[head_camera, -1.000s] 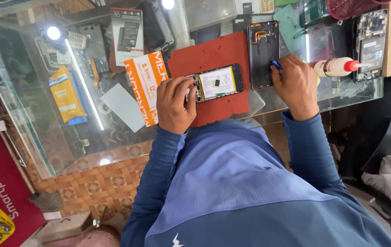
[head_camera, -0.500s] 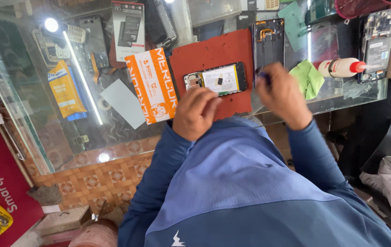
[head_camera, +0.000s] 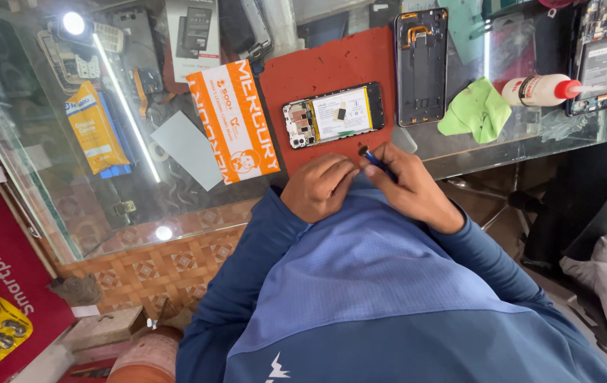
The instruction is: The person uses a blue screwdriver to remove and reinsert screws from the internal frame of a disassembled smartphone. They repeatedly loosen and tighten screws at multiple locations on the phone's chassis while it rests on a red mat.
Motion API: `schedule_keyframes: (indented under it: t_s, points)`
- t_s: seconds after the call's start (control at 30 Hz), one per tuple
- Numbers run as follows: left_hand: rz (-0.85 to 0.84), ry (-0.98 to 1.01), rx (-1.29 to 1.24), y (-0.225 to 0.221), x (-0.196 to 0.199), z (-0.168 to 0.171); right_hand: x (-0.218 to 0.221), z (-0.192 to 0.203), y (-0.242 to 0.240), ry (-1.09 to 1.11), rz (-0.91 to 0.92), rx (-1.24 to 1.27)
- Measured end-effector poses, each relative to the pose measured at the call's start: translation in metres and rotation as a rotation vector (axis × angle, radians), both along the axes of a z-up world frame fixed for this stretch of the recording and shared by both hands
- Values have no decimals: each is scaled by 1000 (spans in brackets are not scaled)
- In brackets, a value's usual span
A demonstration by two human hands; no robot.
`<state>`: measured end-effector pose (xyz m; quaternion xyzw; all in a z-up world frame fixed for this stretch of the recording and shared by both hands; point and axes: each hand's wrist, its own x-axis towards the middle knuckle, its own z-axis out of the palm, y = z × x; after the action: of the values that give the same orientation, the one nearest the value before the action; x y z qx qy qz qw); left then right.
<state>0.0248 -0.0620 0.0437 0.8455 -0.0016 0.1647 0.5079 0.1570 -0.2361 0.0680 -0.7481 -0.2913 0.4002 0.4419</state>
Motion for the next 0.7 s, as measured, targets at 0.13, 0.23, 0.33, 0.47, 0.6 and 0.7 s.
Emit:
schedule_keyframes:
  t_s: [0.13, 0.23, 0.33, 0.47, 0.6, 0.7]
  points:
    - [67, 85, -175, 1, -8, 3, -1, 17, -2, -45, -18, 371]
    - [100, 31, -257, 2, -12, 4, -6, 23, -4, -298, -84, 426]
    - [86, 44, -290, 1, -10, 3, -15, 16, -1, -447, -128, 541]
    - [91, 63, -305, -2, -9, 3, -16, 1, 2, -777, -169, 609]
    - [98, 91, -329, -3, -10, 3, -21, -8, -4, -750, -171, 601]
    - [109, 59, -244, -2, -8, 4, -23, -10, -6, -762, -125, 557]
